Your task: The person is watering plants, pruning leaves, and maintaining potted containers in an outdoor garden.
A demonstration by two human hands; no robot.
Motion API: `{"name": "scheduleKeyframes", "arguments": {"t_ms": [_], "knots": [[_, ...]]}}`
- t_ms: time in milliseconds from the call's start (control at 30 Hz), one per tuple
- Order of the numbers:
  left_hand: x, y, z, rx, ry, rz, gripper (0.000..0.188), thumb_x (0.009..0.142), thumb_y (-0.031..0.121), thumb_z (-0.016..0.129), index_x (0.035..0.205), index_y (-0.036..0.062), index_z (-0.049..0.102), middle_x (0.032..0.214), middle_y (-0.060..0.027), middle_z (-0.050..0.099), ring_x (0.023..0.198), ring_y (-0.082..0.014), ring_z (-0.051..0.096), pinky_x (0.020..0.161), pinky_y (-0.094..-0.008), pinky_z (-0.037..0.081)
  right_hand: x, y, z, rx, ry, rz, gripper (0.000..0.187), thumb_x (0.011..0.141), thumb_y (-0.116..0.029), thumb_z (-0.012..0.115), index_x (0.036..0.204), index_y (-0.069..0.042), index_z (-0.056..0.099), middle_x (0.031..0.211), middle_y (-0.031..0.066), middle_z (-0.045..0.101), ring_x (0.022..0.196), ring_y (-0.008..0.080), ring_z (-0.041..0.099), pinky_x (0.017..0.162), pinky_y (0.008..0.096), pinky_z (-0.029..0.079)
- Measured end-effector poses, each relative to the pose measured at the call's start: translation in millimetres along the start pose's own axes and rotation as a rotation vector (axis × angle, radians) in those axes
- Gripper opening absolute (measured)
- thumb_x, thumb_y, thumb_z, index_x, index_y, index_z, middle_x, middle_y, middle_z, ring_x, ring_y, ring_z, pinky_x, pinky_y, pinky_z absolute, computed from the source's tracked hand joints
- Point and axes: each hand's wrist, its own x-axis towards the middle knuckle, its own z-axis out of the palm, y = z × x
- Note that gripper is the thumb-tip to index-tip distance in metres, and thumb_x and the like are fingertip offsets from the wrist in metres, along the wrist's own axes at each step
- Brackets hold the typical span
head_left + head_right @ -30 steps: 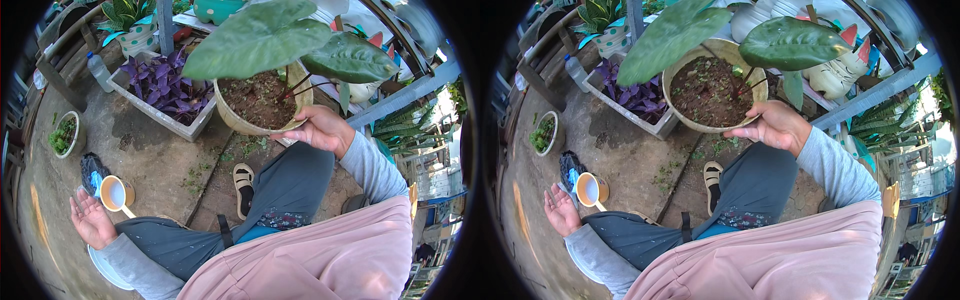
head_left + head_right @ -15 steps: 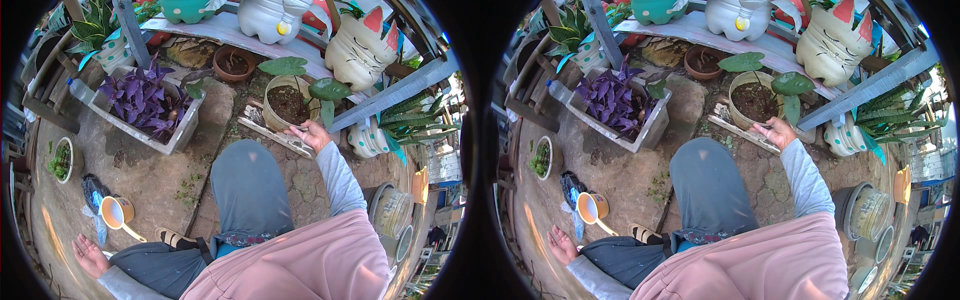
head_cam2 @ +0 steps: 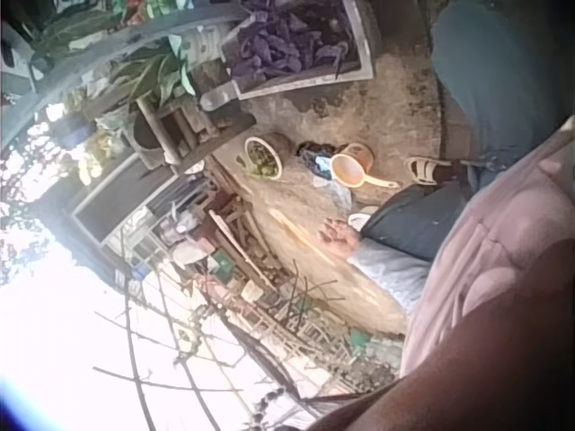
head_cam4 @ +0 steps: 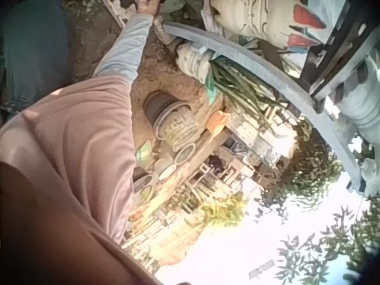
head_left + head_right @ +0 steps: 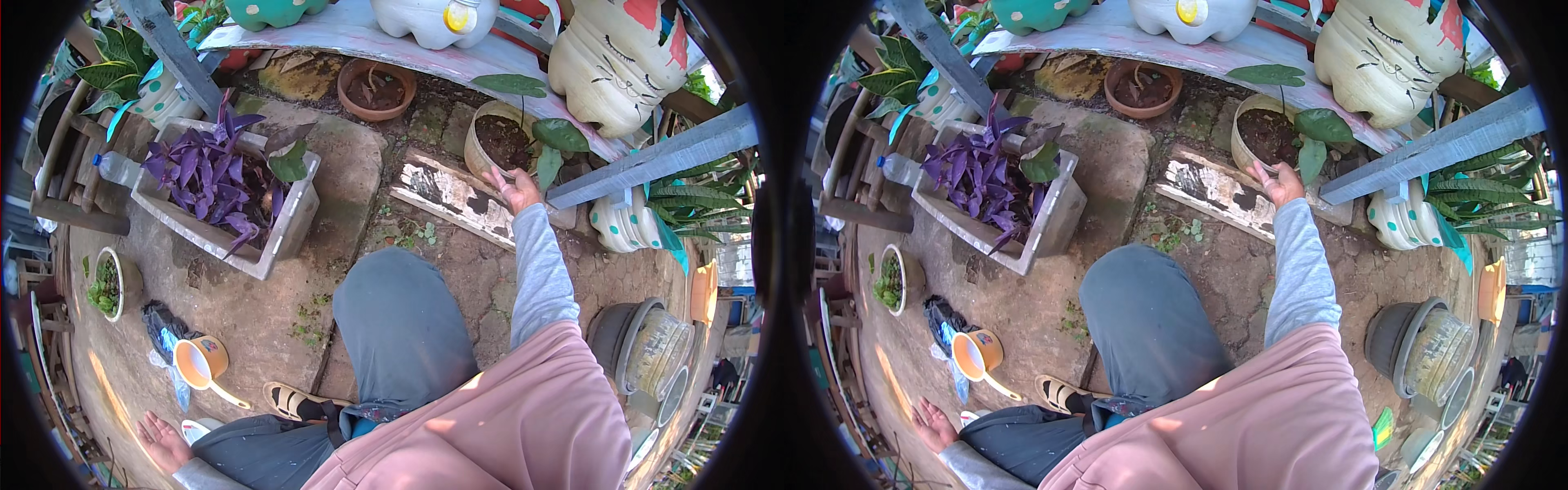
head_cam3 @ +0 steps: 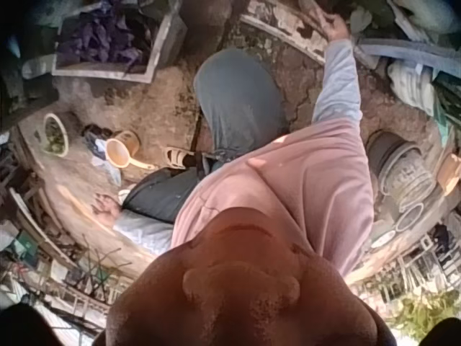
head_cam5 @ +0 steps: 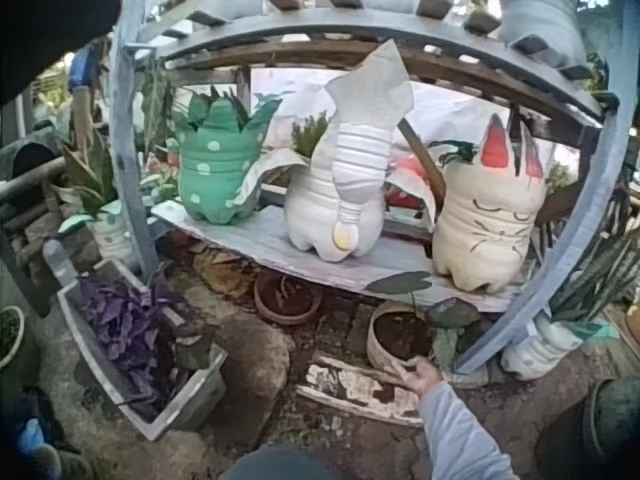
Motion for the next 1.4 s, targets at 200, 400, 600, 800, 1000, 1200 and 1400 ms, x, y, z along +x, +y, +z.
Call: {"name": "scheduleKeyframes", "arguments": {"t_ms": [200, 400, 600, 800, 1000, 1200, 1400], "knots": [[1.2, -7.0, 8.0, 0.048, -0.016, -0.004, 0.039, 0.086, 0.019, 0.05, 0.121, 0.004, 0.042, 0.129, -0.0149, 0.035, 0.116, -0.0232, 0.042, 0.085, -0.0269, 0.042, 38.3, -9.6, 9.6, 0.019, 0.101, 0.126, 0.044, 0.084, 0.005, 0.034, 0.124, 0.008, 0.015, 0.127, 0.0319, 0.017, 0.11, 0.0582, 0.028, 0.083, 0.046, 0.051], [8.6, -8.3, 3.7, 0.039, 0.033, -0.041, 0.036, 0.085, 0.018, 0.053, 0.117, 0.004, 0.045, 0.125, -0.0172, 0.041, 0.114, -0.0277, 0.045, 0.087, -0.0324, 0.043, 43.3, -9.5, 16.6, -0.11, 0.076, 0.129, 0.045, 0.085, 0.003, 0.034, 0.125, 0.006, 0.014, 0.126, 0.0333, 0.019, 0.109, 0.0571, 0.032, 0.081, 0.0476, 0.052], [5.9, -12.5, 5.0, 0.013, -0.019, -0.091, 0.04, 0.085, 0.018, 0.052, 0.12, 0.002, 0.04, 0.126, -0.0175, 0.038, 0.114, -0.0263, 0.044, 0.091, -0.0311, 0.041, 45.5, -12.4, 11.8, -0.009, 0.144, 0.083, 0.039, 0.086, 0.002, 0.033, 0.123, 0.006, 0.023, 0.125, 0.0287, 0.027, 0.104, 0.0558, 0.037, 0.081, 0.0548, 0.049], [-34.1, -9.0, 18.1, 0.393, -0.201, 0.179, 0.042, 0.087, 0.018, 0.048, 0.126, 0.0036, 0.036, 0.126, -0.0154, 0.04, 0.113, -0.0227, 0.044, 0.086, -0.0283, 0.039, 35.5, 24.8, -1.9, -0.004, 0.057, -0.021, 0.042, 0.084, 0.005, 0.029, 0.123, 0.008, 0.016, 0.123, 0.0324, 0.026, 0.105, 0.059, 0.034, 0.081, 0.0539, 0.049], [-204.4, -13.0, 134.0, 1.409, -1.524, 0.604, 0.03, 0.069, 0.0, 0.058, 0.099, -0.0013, 0.053, 0.094, -0.0126, 0.056, 0.071, -0.0197, 0.054, 0.062, -0.027, 0.044, 24.9, 3.0, -29.6, 0.061, -0.05, -0.022, 0.042, 0.081, 0.006, 0.03, 0.121, 0.01, 0.018, 0.124, 0.0339, 0.025, 0.106, 0.0589, 0.033, 0.085, 0.0522, 0.047], [-287.5, -11.2, 168.3, 1.137, -2.266, 0.773, 0.039, 0.069, 0.01, 0.051, 0.108, 0.01, 0.056, 0.099, -0.0089, 0.054, 0.071, -0.0185, 0.05, 0.057, -0.0254, 0.046, -56.6, -29.4, -28.5, -0.049, -0.036, 0.081, 0.043, 0.079, 0.008, 0.032, 0.12, 0.008, 0.02, 0.121, 0.0339, 0.03, 0.103, 0.0607, 0.035, 0.083, 0.0527, 0.049], [-283.9, 21.8, 165.3, 1.07, -2.324, 1.064, 0.033, 0.068, 0.013, 0.048, 0.096, -0.0023, 0.054, 0.09, -0.0158, 0.054, 0.068, -0.0194, 0.05, 0.044, -0.0224, 0.041, -128.5, -35.9, -76.2, -0.079, 0.04, 0.164, 0.042, 0.081, 0.006, 0.032, 0.122, 0.009, 0.019, 0.123, 0.0318, 0.03, 0.104, 0.0583, 0.036, 0.082, 0.0516, 0.049]]}}
